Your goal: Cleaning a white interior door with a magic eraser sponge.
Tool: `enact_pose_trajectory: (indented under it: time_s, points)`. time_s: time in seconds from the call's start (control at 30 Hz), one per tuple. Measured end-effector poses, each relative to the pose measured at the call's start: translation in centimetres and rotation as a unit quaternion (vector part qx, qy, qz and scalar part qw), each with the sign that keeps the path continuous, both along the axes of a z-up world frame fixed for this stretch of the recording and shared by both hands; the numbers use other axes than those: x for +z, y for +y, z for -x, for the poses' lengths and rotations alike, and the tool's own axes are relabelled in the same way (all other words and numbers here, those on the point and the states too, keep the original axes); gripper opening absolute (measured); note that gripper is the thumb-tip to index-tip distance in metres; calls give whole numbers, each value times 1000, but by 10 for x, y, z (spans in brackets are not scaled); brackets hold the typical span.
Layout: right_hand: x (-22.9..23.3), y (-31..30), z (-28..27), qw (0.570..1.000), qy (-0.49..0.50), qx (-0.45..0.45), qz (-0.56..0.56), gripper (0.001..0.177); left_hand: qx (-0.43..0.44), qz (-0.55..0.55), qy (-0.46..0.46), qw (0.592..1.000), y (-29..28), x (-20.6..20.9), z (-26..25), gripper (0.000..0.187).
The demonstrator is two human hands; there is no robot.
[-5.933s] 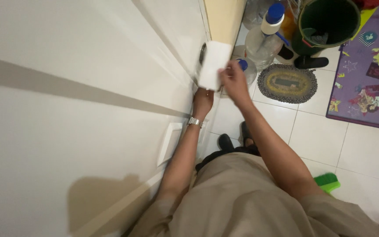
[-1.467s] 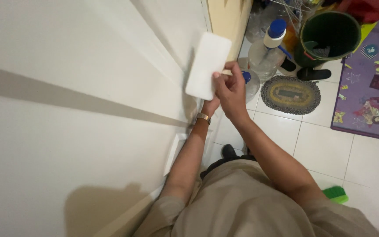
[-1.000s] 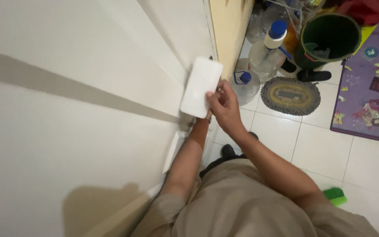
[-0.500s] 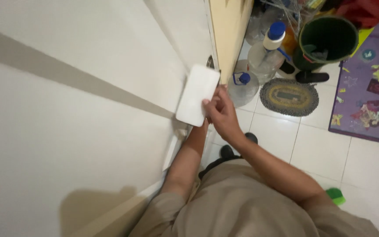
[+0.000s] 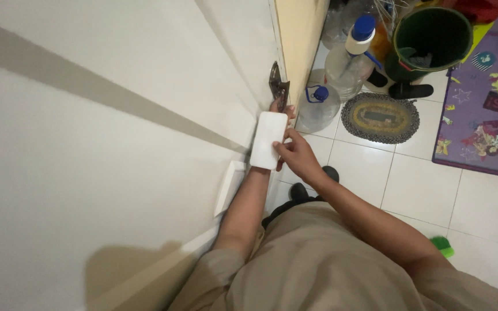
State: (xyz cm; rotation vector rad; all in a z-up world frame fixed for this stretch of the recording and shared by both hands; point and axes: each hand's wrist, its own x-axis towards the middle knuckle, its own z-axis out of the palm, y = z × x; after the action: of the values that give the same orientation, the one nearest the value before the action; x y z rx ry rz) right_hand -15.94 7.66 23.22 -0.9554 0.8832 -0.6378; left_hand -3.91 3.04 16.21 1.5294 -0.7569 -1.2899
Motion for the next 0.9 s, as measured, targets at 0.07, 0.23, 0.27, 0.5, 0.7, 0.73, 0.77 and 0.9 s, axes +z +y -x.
enact_pose_trajectory:
  time_s: [0.07, 0.23, 0.27, 0.5, 0.7, 0.73, 0.77, 0.9]
  points:
    - [18, -3, -1, 1000, 8, -4, 12, 23, 1, 17, 11, 1000, 0, -4, -1, 63]
    - [80, -11, -11, 996, -37, -3, 80, 21, 2, 71, 80, 994, 19, -2, -9, 61]
    - [103, -11, -10, 994, -44, 3, 100, 22, 9, 101, 167, 981, 23, -1, -13, 59]
    - [119, -15, -6, 984, -149, 13, 99, 19, 84, 128, 377, 914, 27, 41, -12, 59]
    - [84, -19, -13, 996, -3, 23, 82, 24, 23, 120, 132, 984, 16, 1, -5, 62]
    - [75, -19, -12, 996, -3, 23, 82, 24, 24, 120, 132, 984, 16, 21, -1, 62]
    - [66, -19, -10, 997, 24, 30, 69, 25, 29, 80, 114, 990, 16, 41, 3, 61]
    - [32, -17, -6, 999, 25, 27, 31, 26, 24, 33, 86, 995, 11, 38, 4, 60]
